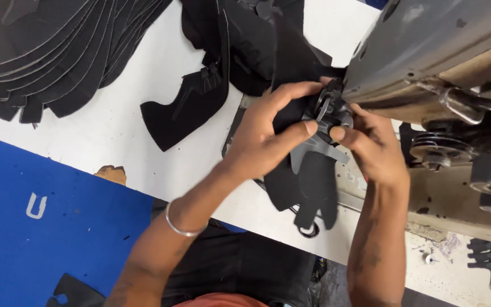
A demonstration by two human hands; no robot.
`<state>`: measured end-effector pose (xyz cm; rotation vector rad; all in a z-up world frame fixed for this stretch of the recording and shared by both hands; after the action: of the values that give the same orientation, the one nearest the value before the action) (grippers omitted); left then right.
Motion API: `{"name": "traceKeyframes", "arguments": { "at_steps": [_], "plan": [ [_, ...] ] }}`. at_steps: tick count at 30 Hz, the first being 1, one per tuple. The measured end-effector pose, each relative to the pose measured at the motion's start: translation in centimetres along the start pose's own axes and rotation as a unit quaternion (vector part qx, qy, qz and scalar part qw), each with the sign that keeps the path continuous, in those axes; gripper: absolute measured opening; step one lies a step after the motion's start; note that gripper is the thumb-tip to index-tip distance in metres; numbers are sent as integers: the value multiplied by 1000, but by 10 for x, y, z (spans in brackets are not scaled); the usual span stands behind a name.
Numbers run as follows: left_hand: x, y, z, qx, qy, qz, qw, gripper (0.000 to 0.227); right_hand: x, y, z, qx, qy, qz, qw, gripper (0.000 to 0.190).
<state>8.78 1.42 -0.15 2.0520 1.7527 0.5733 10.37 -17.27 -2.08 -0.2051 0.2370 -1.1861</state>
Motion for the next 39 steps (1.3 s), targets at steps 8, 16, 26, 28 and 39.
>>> {"name": "traceKeyframes", "arguments": {
  "at_steps": [8,16,26,28,39],
  "plan": [
    [3,59,34,102,-65,291,949,55,-40,-34,-12,108,-3,-228,968,56],
    [-20,105,64,143,-180,433,871,53,-101,-38,0,220,-8,-410,885,56],
    [-27,109,51,81,-243,523,813,38,-99,-32,-10,225,-18,-477,850,60],
    [-27,108,52,77,-253,520,812,40,-96,-35,-11,215,-41,-482,849,60],
    [-22,102,51,31,-249,505,826,38,-87,-42,0,193,-164,-456,853,62]
  ]
}}
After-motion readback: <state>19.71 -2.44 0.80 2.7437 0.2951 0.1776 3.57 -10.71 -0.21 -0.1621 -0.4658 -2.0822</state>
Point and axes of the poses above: each hand's wrist, its own y-axis towards the middle knuckle, its own x-axis out of the back of the hand, z = x × y, the point moved 6 cm from there along y, towards the middle knuckle, and after that the axes turned 12 degrees about -x, right-handed, at the moved point
